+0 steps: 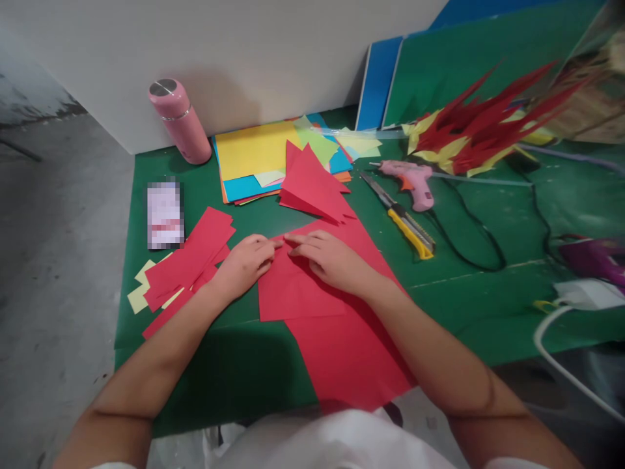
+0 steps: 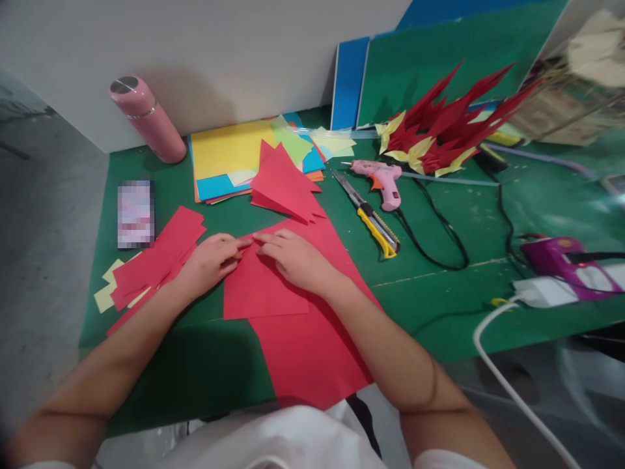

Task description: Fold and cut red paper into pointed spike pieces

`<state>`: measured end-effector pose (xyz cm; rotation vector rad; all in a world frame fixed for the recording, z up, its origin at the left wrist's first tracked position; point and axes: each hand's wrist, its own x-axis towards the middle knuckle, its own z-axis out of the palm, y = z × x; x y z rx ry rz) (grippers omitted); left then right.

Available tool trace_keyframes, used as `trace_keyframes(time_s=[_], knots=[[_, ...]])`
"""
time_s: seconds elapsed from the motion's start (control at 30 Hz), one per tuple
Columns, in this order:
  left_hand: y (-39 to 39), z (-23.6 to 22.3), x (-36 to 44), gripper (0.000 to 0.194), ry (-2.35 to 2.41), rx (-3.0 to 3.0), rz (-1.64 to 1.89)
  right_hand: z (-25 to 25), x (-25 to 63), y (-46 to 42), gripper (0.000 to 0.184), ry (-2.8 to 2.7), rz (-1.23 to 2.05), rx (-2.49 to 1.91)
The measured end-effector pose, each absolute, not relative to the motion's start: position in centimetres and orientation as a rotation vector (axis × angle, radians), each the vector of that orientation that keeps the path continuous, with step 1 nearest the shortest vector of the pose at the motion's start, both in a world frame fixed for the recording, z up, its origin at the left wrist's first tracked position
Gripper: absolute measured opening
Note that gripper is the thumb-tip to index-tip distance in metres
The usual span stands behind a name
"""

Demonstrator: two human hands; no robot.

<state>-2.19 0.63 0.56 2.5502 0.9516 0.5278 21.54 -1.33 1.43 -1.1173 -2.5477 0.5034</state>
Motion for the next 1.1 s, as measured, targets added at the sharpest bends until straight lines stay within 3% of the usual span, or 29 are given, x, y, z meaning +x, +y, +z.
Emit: trace_keyframes(time_s=[1.1], knots=[[0.39, 1.12, -2.11, 0.017, 0.879, 2.735, 0.618, 1.37, 21.32, -1.47, 0.032, -2.555, 0.466, -1.138]])
